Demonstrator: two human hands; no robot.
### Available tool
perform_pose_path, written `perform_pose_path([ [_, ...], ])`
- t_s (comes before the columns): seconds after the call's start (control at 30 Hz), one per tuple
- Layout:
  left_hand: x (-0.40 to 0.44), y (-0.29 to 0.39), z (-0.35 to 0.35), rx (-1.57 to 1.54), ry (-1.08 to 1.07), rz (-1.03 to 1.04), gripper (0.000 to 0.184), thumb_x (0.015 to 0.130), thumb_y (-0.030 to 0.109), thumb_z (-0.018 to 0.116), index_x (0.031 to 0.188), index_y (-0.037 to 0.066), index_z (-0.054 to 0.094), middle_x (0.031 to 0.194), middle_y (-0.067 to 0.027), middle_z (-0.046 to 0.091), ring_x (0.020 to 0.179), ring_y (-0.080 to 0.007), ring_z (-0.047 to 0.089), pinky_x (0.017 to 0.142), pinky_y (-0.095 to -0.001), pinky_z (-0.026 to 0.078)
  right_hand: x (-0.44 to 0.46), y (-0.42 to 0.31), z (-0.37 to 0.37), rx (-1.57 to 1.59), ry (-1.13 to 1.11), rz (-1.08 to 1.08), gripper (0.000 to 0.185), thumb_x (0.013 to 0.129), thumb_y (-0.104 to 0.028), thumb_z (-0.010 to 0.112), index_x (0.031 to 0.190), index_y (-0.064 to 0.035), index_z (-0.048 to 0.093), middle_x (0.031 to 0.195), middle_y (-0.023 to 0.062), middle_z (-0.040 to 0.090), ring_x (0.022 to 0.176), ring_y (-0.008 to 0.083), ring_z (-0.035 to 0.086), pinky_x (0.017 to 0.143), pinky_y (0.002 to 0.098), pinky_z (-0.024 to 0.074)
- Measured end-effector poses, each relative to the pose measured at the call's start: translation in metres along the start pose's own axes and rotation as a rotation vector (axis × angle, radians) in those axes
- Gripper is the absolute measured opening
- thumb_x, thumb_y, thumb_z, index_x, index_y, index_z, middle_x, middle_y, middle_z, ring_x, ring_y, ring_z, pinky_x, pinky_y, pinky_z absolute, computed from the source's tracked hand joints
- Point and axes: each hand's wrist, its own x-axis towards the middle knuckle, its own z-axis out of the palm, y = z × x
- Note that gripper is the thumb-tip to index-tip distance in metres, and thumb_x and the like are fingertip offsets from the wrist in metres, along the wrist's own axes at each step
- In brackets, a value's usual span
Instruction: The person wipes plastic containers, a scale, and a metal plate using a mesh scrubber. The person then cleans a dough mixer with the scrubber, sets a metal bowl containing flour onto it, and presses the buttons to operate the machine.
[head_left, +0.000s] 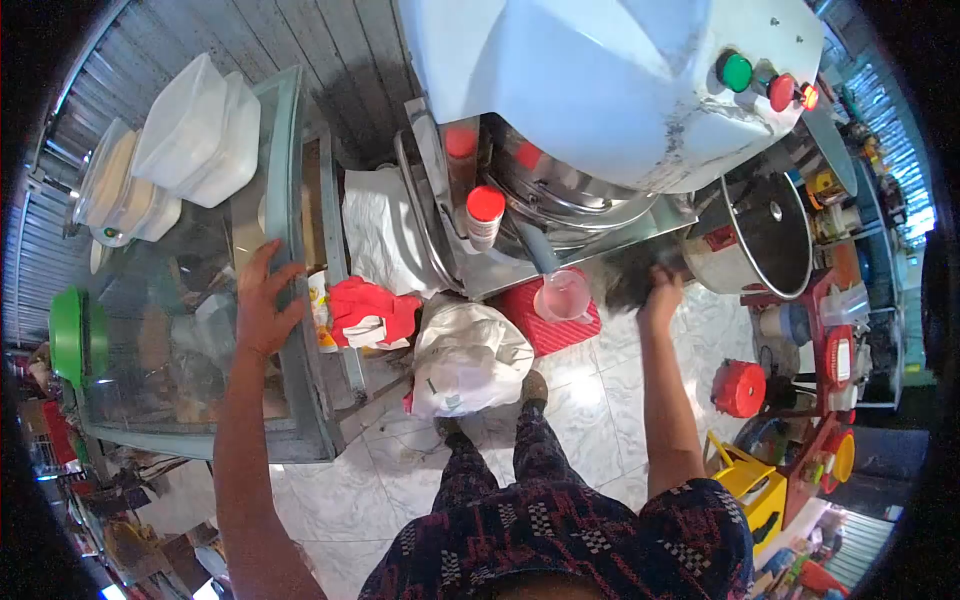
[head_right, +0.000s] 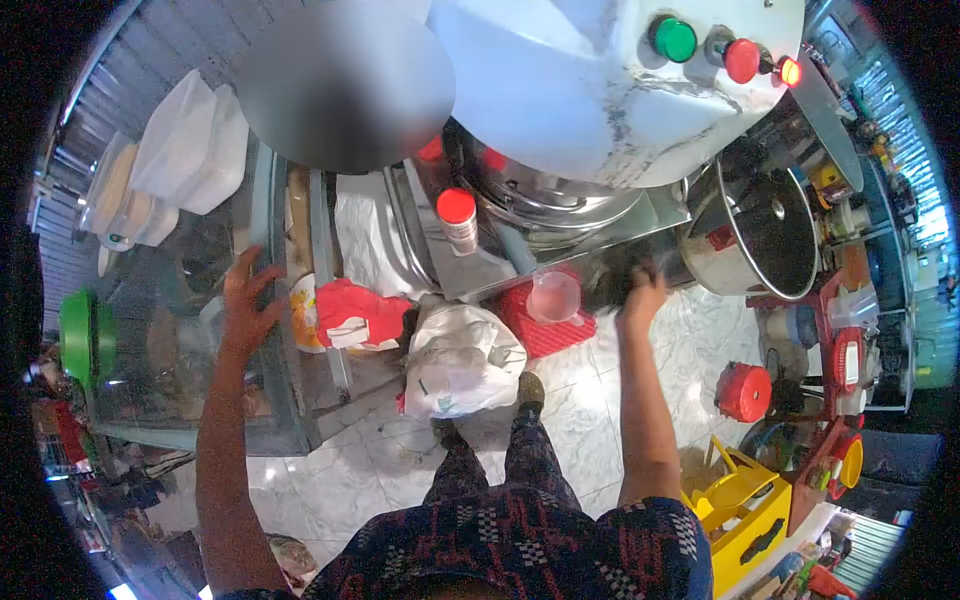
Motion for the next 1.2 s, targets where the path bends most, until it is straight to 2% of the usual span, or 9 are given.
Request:
perform_pose_path([
  [0.13, 0.003, 0.004, 0.0, 0.041, -0.017, 0.012, 0.043, 0.06, 0.014, 0.065, 0.104, 0.014, 0.064, 0.135, -0.0143, 0.042, 0.126, -0.0344, 0.039, 0.104, -0.0449, 0.029, 0.05, -0.004, 0.031, -0.14, -0.084, -0.163, 0.051, 0.077, -0.011, 0.066, 0.123, 0.0029, 0.049, 0.116, 0.014, 0.054, 0.103, 0.0228, 0.052, 0.091, 0.0345, 0.0406],
  [0.23, 0.003, 0.006, 0.0, 0.07, -0.024, 0.005, 0.043, 0.061, 0.012, 0.065, 0.104, 0.013, 0.063, 0.135, -0.0153, 0.042, 0.126, -0.0349, 0.038, 0.104, -0.0446, 0.03, 0.057, 0.065, 0.058, -1.05, -0.146, -0.695, 0.065, 0.075, -0.028, 0.07, 0.126, 0.0043, 0.045, 0.122, 0.0232, 0.047, 0.119, 0.0393, 0.04, 0.101, 0.0469, 0.0305],
  [0.47, 0.026, 0.071, 0.0, 0.295, -0.293, -0.3, 0.034, 0.067, 0.016, 0.069, 0.1, 0.009, 0.063, 0.125, -0.0175, 0.048, 0.116, -0.037, 0.045, 0.097, -0.0444, 0.036, -0.012, 0.039, 0.092, -1.025, -0.56, -0.885, 0.056, 0.081, -0.033, 0.061, 0.124, -0.0009, 0.047, 0.125, 0.0197, 0.046, 0.12, 0.0389, 0.038, 0.101, 0.0532, 0.027],
  [0.53, 0.013, 0.106, 0.043, 0.294, -0.116, 0.026, 0.029, 0.069, 0.016, 0.068, 0.096, 0.006, 0.063, 0.114, -0.018, 0.05, 0.105, -0.0369, 0.049, 0.088, -0.0443, 0.041, 0.008, 0.039, 0.077, -1.067, -0.663, -0.93, 0.054, 0.081, -0.032, 0.061, 0.124, -0.0024, 0.047, 0.127, 0.0176, 0.045, 0.12, 0.0359, 0.039, 0.1, 0.0535, 0.0267],
  [0.6, 0.017, 0.174, 0.064, -0.095, -0.033, 0.271, 0.039, 0.072, 0.028, 0.067, 0.103, 0.005, 0.059, 0.102, -0.0174, 0.056, 0.099, -0.0345, 0.053, 0.085, -0.044, 0.043, 0.035, 0.041, 0.062, -1.093, -0.497, -0.88, 0.051, 0.081, -0.03, 0.061, 0.123, -0.0048, 0.048, 0.127, 0.0168, 0.046, 0.12, 0.0356, 0.04, 0.101, 0.0523, 0.0269],
  [0.67, 0.032, 0.221, 0.096, -0.284, -0.424, -0.012, 0.046, 0.073, 0.037, 0.065, 0.107, 0.006, 0.055, 0.096, -0.0165, 0.061, 0.094, -0.0344, 0.059, 0.08, -0.0436, 0.047, 0.061, 0.018, 0.047, -1.0, -0.48, -0.707, 0.051, 0.081, -0.028, 0.061, 0.126, -0.0083, 0.048, 0.131, 0.0165, 0.044, 0.123, 0.0352, 0.039, 0.102, 0.0517, 0.0262],
  [0.87, 0.081, 0.26, 0.236, -0.404, -0.356, -0.571, 0.067, 0.073, 0.053, 0.065, 0.108, -0.001, 0.046, 0.091, -0.0238, 0.064, 0.087, -0.0378, 0.063, 0.078, -0.0435, 0.049, 0.107, 0.054, 0.029, -0.992, -0.13, -0.765, 0.044, 0.074, -0.014, 0.064, 0.116, -0.0041, 0.053, 0.129, 0.0207, 0.044, 0.118, 0.0407, 0.04, 0.099, 0.0452, 0.0337],
  [1.13, 0.079, 0.268, 0.268, -0.336, -0.313, -0.633, 0.059, 0.071, 0.04, 0.07, 0.108, 0.001, 0.046, 0.089, -0.0215, 0.064, 0.077, -0.0343, 0.066, 0.07, -0.042, 0.052, -0.01, 0.042, 0.017, -0.701, -0.506, -0.663, 0.036, 0.07, 0.003, 0.057, 0.106, -0.0016, 0.054, 0.119, 0.0167, 0.052, 0.102, 0.0349, 0.051, 0.09, 0.0428, 0.0409],
  [1.2, 0.051, 0.269, 0.264, -0.641, -0.425, -0.662, 0.052, 0.072, 0.033, 0.07, 0.106, 0.001, 0.046, 0.085, -0.0178, 0.063, 0.068, -0.0289, 0.065, 0.06, -0.0381, 0.052, -0.032, 0.063, 0.005, -0.018, -0.546, 0.404, 0.038, 0.076, 0.0, 0.06, 0.113, 0.0015, 0.054, 0.111, 0.0112, 0.058, 0.101, 0.0231, 0.055, 0.085, 0.0342, 0.0444],
])
